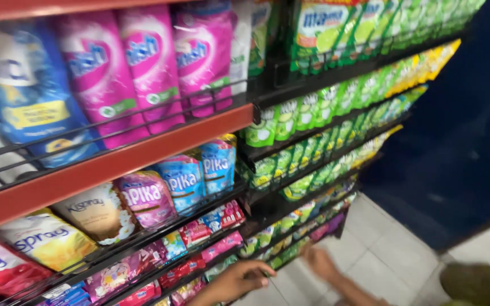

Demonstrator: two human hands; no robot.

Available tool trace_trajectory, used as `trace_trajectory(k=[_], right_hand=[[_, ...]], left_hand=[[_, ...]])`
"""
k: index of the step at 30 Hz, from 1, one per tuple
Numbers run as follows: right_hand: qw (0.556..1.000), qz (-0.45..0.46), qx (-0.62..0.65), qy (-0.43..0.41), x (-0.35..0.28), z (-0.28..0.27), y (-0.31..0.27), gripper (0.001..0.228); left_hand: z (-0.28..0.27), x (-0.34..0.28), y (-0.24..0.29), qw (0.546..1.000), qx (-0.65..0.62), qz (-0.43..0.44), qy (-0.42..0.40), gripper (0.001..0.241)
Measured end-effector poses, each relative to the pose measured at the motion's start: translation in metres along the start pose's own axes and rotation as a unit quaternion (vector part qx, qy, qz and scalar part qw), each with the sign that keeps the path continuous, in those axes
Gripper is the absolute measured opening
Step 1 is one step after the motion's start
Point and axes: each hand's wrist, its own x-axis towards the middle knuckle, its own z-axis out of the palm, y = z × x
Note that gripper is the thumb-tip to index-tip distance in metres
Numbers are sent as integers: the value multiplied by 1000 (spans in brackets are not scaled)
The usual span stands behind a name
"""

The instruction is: Stock soap packets and small detergent bags onto grocery shelves.

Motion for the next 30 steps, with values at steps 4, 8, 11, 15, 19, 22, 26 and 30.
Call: trace_trajectory(k=[4,8,11,15,19,22,26,30], right_hand=[[916,164,-136,-339,-205,73,71,6],[888,269,-203,-313,-275,73,98,19],[921,262,-142,-251,-368,91,88,40],[827,432,-222,-283,-454,83,84,59],[845,470,-165,-197,-492,58,78,40],[838,508,-107,-170,-501,28,78,31],[823,540,-115,-130,-515,-2,101,28],[795,591,-97,-95,-515,-51,137,29]], left_hand=[[31,-7,-133,967,69,-132,-205,31],[63,-28,-306,918,206,-181,-287,35],[90,-66,-360,904,135,-219,-341,33],[116,-70,-408,864,231,43,-444,26],[154,-63,-367,934,-7,-282,-218,18],[191,-36,-337,938,74,-300,-155,23],[249,-3,-313,902,120,-360,-208,31],[317,40,-301,871,170,-403,-226,34]])
